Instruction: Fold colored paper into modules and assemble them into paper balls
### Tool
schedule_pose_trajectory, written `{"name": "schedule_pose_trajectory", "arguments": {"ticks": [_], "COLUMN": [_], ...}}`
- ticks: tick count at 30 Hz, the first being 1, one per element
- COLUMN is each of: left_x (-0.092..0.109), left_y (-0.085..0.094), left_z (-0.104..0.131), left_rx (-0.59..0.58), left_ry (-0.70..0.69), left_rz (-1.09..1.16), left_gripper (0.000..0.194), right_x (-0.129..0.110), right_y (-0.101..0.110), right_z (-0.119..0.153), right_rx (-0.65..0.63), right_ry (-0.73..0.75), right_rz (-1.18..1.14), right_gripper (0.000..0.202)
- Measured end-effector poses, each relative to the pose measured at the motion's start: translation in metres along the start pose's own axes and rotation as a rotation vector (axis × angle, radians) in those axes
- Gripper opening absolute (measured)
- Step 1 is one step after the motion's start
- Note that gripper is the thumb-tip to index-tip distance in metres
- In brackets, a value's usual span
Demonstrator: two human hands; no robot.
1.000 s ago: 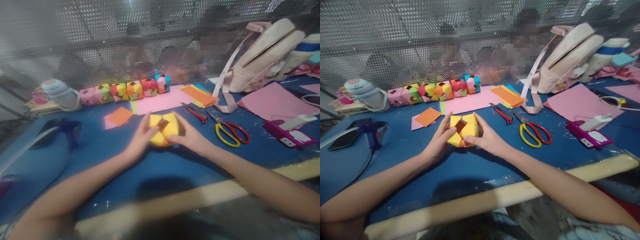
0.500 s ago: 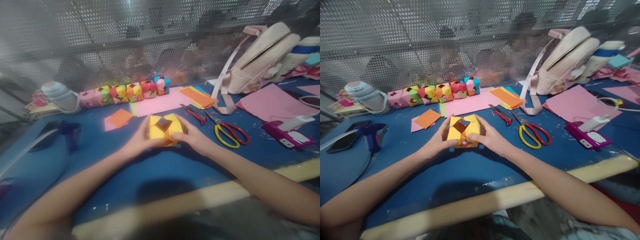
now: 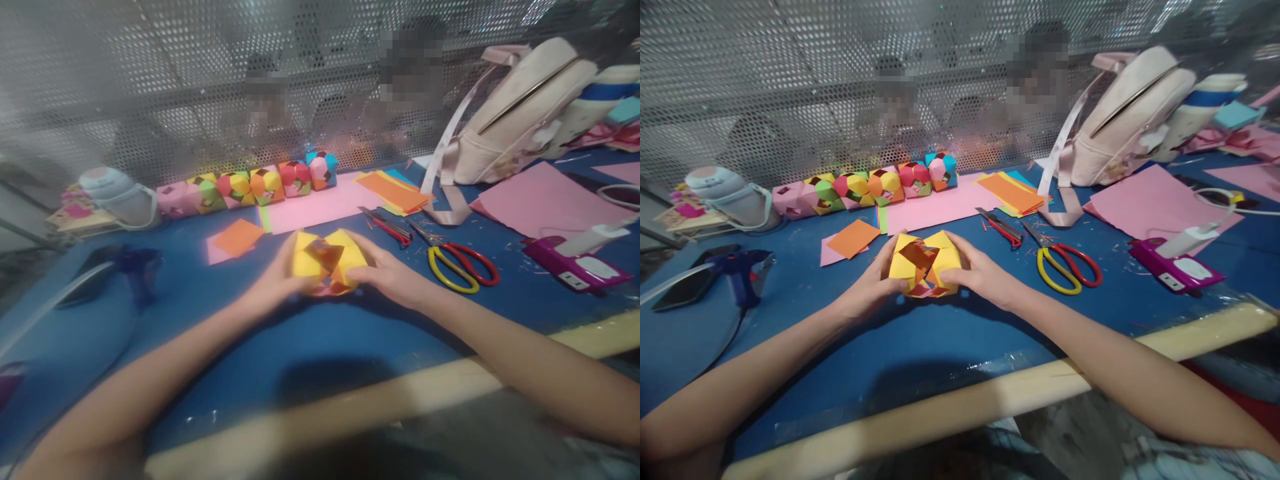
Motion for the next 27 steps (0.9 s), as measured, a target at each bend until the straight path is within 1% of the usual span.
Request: {"name": "schedule_pose_trajectory", "arguments": {"ticks": [6, 10, 15, 18, 20, 24, 27], "left_x": [0.003, 0.004, -0.006, -0.017, -0.022, -0.026, -0.027], "left_y": [-0.005, -0.008, -0.008, -0.009, -0.010, -0.016, -0.017], "left_z": [0.001, 0.003, 0.003, 0.002, 0.001, -0.002, -0.004], "left_rx": [-0.036, -0.024, 0.044, 0.098, 0.120, 0.133, 0.189], "left_ry": [0.002, -0.017, -0.075, -0.123, -0.124, -0.147, -0.168], "left_rz": [0.023, 0.010, -0.022, 0.013, 0.050, 0.098, 0.105], "left_gripper": [0.072, 0.076, 0.076, 0.073, 0.071, 0.064, 0.060], "right_x": [-0.002, -0.003, -0.002, 0.001, 0.002, 0.003, 0.004], "right_y": [-0.002, -0.004, -0.012, -0.016, -0.019, -0.023, -0.026], "right_z": [0.000, 0.002, 0.005, 0.006, 0.006, 0.007, 0.008], "right_rx": [0.022, 0.059, 0.058, 0.064, 0.080, 0.113, 0.135], "right_ry": [0.011, 0.015, 0.042, 0.038, 0.041, 0.068, 0.070], "right_rz": [0.025, 0.054, 0.120, 0.170, 0.224, 0.351, 0.421], "right_gripper": [0.077, 0.080, 0.081, 0.082, 0.082, 0.080, 0.082]}}
Point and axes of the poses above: each hand's wrist, its own z-axis away from the middle knuckle, its own y-axis out of the back of the hand, x = y × z, the point moved 1 cm from there along -z, towards the middle knuckle, and after that the axes turned 3 degrees about y, right-handed, at the moved point
